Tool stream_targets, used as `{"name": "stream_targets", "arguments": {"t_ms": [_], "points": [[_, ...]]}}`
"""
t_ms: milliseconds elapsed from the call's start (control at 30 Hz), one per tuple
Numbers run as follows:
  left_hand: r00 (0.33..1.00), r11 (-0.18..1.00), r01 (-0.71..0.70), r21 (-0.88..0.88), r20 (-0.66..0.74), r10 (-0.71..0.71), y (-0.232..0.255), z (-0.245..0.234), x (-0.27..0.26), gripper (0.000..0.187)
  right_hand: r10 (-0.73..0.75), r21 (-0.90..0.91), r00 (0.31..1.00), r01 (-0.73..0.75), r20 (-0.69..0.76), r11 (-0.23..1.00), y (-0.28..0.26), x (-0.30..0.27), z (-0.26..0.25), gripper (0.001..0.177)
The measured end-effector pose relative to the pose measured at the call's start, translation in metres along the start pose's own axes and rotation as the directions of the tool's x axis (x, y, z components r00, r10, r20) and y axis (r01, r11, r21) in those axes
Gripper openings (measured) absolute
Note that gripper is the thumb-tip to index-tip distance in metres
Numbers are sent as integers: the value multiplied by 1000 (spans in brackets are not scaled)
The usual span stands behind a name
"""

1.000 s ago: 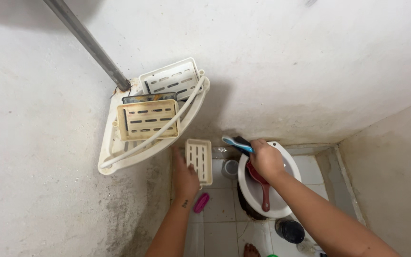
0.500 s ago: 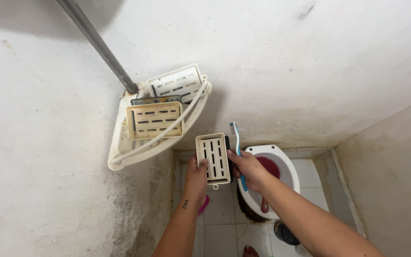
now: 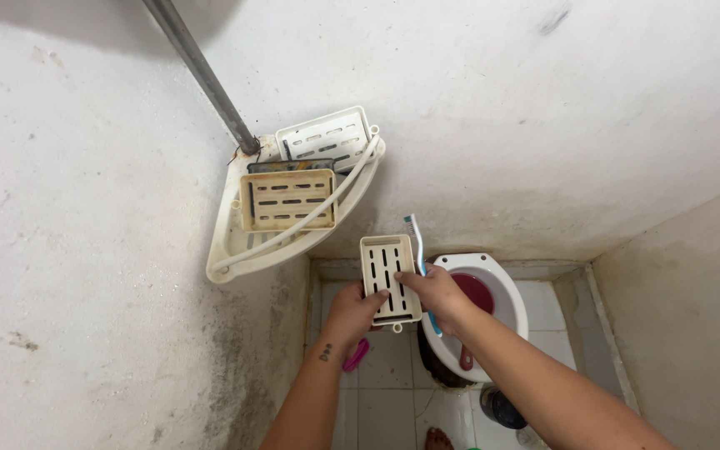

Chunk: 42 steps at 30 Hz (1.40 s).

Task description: The person cleans a plastic corner bathroom shelf by scrubbing it with a toothbrush and wiping it with a cloth after rinsing it with water from a red scoop.

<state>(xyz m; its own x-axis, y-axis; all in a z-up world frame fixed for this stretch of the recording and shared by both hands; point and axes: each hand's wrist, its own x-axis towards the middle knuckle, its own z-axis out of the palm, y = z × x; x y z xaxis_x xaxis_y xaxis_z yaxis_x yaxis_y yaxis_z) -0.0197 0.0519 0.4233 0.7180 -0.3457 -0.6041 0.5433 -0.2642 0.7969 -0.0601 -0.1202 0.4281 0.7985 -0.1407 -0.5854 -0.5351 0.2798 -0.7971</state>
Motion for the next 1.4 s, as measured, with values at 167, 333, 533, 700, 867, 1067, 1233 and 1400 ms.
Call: {"name": "stream_targets", "arguments": {"t_ms": [167,333,533,700,867,1067,1233,1400], "points": [[992,987,-125,-103,-9,125,-19,3,10,33,-128,-111,992,125,-21,986,2,2,6,32],[1000,967,-18,-253,10,21,0,-2,-5,39,-11,-230,1000,17,28,973,-20,-14,5,35],[908,902,-305,-307,-381,177,2,9,7,54,114,-337,993,-111,-11,935,-13,-24,5,41],[788,974,-227,-6,-589,180,4,21,15,54,-64,-209,997,54,-43,976,20,-19,9,37],[871,927,-249,-281,-484,88,5,18,17,41,0,-248,998,-15,-62,969,12,-19,3,39],[953,886,-248,-391,-264,150,2,-4,11,30,70,-395,998,-69,-12,916,-17,-22,-22,38],[851,918,-367,-153,-454,264,-8,1,15,27,-24,-239,1000,20,-12,971,-10,-15,-29,42],[870,926,-315,-206,-453,195,-2,10,10,30,-130,-225,981,95,-144,970,3,-8,-20,45]]}}
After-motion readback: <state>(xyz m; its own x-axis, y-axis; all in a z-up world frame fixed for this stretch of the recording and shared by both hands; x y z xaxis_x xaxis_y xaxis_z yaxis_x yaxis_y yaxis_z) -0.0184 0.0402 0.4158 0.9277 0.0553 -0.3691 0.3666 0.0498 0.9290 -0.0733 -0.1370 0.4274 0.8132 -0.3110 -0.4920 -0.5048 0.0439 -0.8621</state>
